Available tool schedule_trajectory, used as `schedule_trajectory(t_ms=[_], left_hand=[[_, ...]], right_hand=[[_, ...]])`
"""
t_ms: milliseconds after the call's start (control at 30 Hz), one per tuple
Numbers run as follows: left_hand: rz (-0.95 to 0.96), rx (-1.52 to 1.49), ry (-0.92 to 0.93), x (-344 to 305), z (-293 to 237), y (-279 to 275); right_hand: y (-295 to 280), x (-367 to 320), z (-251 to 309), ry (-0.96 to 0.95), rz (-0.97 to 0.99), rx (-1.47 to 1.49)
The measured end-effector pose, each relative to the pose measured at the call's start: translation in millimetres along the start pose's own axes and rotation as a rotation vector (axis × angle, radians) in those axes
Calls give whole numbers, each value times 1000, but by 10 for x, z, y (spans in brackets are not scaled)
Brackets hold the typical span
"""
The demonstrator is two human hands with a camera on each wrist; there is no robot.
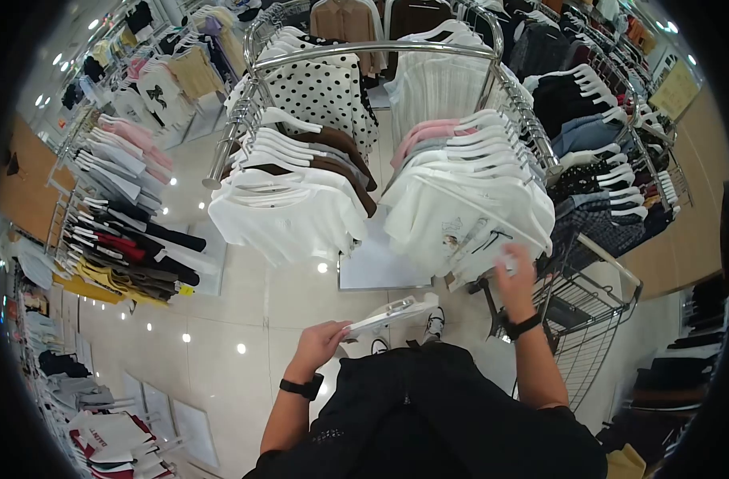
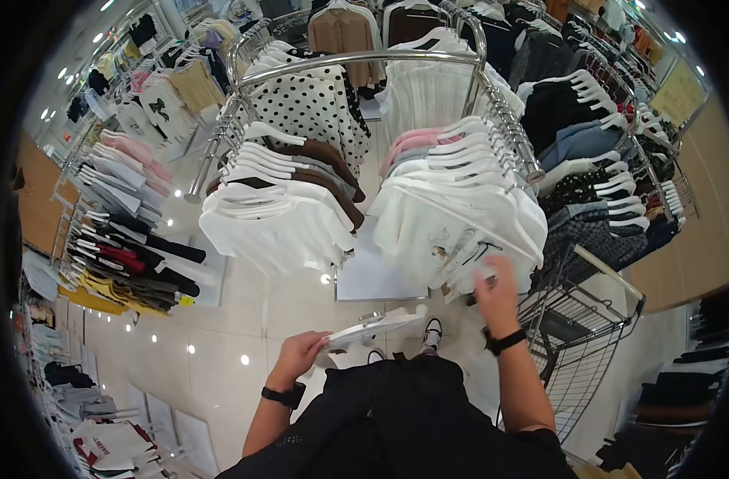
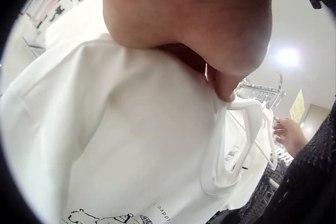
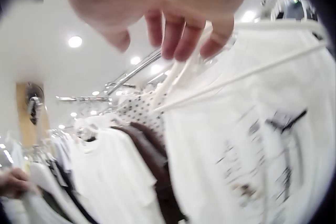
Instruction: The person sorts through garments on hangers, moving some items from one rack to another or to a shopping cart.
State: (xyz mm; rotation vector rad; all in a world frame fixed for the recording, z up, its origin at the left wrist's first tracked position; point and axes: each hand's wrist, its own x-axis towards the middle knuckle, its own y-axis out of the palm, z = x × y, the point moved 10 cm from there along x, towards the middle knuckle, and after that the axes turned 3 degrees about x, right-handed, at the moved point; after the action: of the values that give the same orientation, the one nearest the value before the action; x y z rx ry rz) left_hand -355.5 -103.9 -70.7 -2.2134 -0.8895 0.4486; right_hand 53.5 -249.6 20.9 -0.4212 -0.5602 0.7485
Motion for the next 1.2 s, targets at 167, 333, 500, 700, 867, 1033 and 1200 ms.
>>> schedule_trajectory(t_ms=[167,333,500,700,867,1033,1200], left_hand=[[-58,-16,193,89,-300,94],[-138,100,295,162,-579,88],[-400,11,72,220,-117,-207],[-272,-139,149,303,-112,44],[-143,-234,52,348,-1,147],[79,-252,125,211,-137,318],[283,-220,163,108,-346,647]], right_hand=[[1161,-835,855,-293,436,68],[1469,-1153,498,241,491,314],[1023,-1214,-138,458,227,387],[581,-1339,-276,300,90,369],[190,-1303,-600,570,-467,1123],[-491,-635,57,354,-506,1156],[-1070,254,552,161,-262,183]])
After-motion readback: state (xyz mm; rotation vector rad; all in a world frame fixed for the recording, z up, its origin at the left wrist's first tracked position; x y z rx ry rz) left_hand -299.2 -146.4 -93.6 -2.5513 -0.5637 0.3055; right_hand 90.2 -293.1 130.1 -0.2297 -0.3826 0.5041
